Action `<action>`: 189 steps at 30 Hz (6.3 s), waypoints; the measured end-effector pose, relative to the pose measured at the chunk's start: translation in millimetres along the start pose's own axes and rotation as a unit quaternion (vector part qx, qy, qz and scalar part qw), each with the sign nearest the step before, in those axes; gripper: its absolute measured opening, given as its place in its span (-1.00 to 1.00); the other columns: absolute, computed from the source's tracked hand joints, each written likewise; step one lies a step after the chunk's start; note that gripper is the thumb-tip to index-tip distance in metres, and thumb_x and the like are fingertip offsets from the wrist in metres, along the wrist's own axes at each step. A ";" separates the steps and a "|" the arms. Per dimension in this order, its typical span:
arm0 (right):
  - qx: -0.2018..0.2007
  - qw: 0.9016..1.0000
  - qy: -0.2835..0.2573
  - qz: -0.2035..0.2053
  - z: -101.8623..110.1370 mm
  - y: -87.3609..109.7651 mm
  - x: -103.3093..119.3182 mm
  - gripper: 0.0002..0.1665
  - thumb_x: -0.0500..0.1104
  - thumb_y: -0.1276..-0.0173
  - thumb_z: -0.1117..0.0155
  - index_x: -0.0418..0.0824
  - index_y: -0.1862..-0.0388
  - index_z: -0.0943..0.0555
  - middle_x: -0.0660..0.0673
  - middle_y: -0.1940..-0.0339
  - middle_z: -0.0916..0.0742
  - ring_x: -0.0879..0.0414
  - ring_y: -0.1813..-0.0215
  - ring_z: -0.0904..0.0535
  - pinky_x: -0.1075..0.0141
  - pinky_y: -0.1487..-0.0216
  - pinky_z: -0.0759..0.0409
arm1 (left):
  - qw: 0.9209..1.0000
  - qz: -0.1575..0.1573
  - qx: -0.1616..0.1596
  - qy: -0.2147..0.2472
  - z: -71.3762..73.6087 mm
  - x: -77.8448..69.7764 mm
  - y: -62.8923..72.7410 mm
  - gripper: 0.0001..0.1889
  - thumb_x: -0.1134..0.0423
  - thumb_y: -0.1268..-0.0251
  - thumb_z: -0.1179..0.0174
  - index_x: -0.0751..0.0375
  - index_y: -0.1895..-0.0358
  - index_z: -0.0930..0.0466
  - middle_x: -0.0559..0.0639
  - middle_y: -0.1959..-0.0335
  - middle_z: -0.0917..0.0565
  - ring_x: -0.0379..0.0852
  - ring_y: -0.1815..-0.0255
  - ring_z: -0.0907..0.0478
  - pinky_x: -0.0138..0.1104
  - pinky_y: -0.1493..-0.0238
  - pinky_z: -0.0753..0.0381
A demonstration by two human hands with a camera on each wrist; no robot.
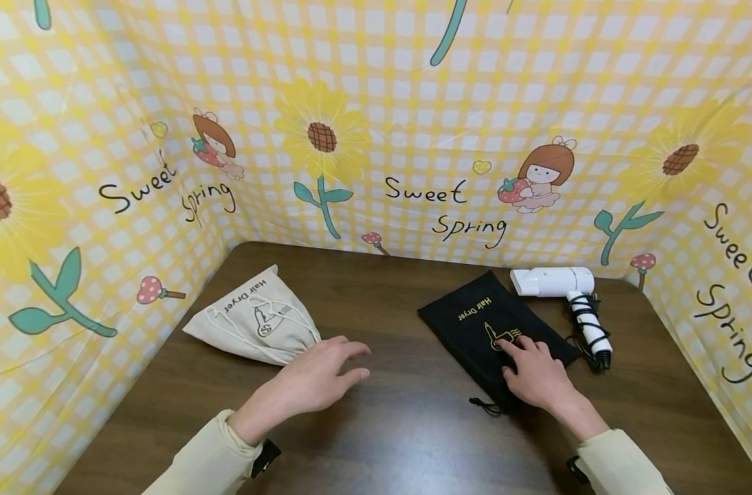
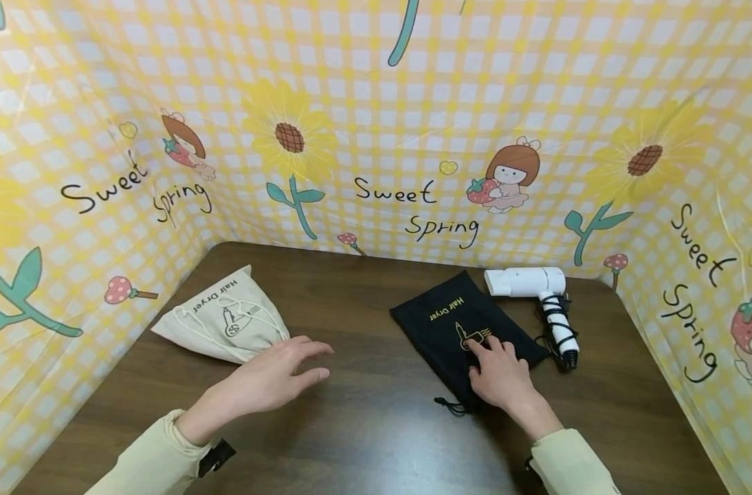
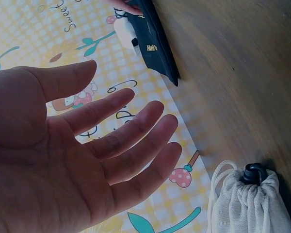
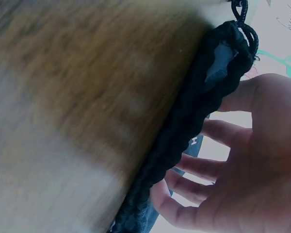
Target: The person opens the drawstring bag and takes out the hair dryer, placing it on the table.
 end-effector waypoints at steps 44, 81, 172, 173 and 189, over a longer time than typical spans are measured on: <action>-0.104 0.978 -0.147 0.101 18.3 12.8 62.6 -0.75 -0.25 -0.53 -0.30 -0.18 -0.11 -0.75 -0.09 -0.13 -0.70 -0.12 -0.22 -0.61 -0.16 -0.16 -0.57 | 0.969 0.207 -0.098 -0.092 49.2 113.4 59.7 -0.50 0.05 -0.52 -0.27 0.31 -0.34 -0.57 0.37 -0.16 -0.68 0.45 -0.14 -0.62 0.35 0.12 -0.58; -0.091 0.981 -0.146 0.093 13.1 12.6 61.7 -0.74 -0.21 -0.55 -0.30 -0.16 -0.13 -0.75 -0.07 -0.14 -0.71 -0.07 -0.20 -0.64 -0.12 -0.15 -0.60 | 0.964 0.231 -0.100 -0.086 48.7 142.1 46.8 -0.73 0.09 -0.46 -0.24 0.25 0.05 -0.57 0.33 0.29 -0.66 0.27 0.27 -0.64 0.13 0.40 -0.54; -0.065 0.979 -0.134 0.137 9.8 -4.2 108.8 -0.71 -0.21 -0.54 -0.32 -0.21 -0.17 -0.74 -0.09 -0.15 -0.72 -0.05 -0.24 -0.62 -0.05 -0.21 -0.58 | 0.987 0.079 -0.105 -0.097 19.2 103.8 -26.7 -0.67 0.67 0.29 -0.11 0.16 0.50 -0.35 0.01 0.62 -0.39 0.05 0.51 -0.38 -0.16 0.46 -0.39; -0.064 0.978 -0.137 0.141 10.3 -4.5 111.3 -0.71 -0.21 -0.54 -0.32 -0.22 -0.17 -0.73 -0.09 -0.15 -0.72 -0.05 -0.24 -0.62 -0.04 -0.21 -0.58 | 0.987 0.078 -0.103 -0.097 18.5 102.6 -27.4 -0.67 0.67 0.29 -0.11 0.16 0.50 -0.34 0.01 0.62 -0.39 0.04 0.51 -0.38 -0.16 0.45 -0.39; -0.028 0.970 -0.173 0.169 6.5 -14.7 147.9 -0.64 -0.19 -0.56 -0.29 -0.15 -0.27 -0.68 -0.05 -0.15 -0.74 0.16 0.04 -0.64 0.14 0.08 -0.62 | 0.989 0.064 -0.089 -0.099 8.6 90.3 -31.8 -0.67 0.70 0.30 -0.10 0.20 0.47 -0.39 0.00 0.62 -0.37 0.02 0.51 -0.38 -0.18 0.45 -0.38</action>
Point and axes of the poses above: each hand's wrist, its own y-axis away from the middle knuckle, its own z-axis out of the back of the hand, x = y × z, the point moved 8 cm from there along -y, towards the middle knuckle
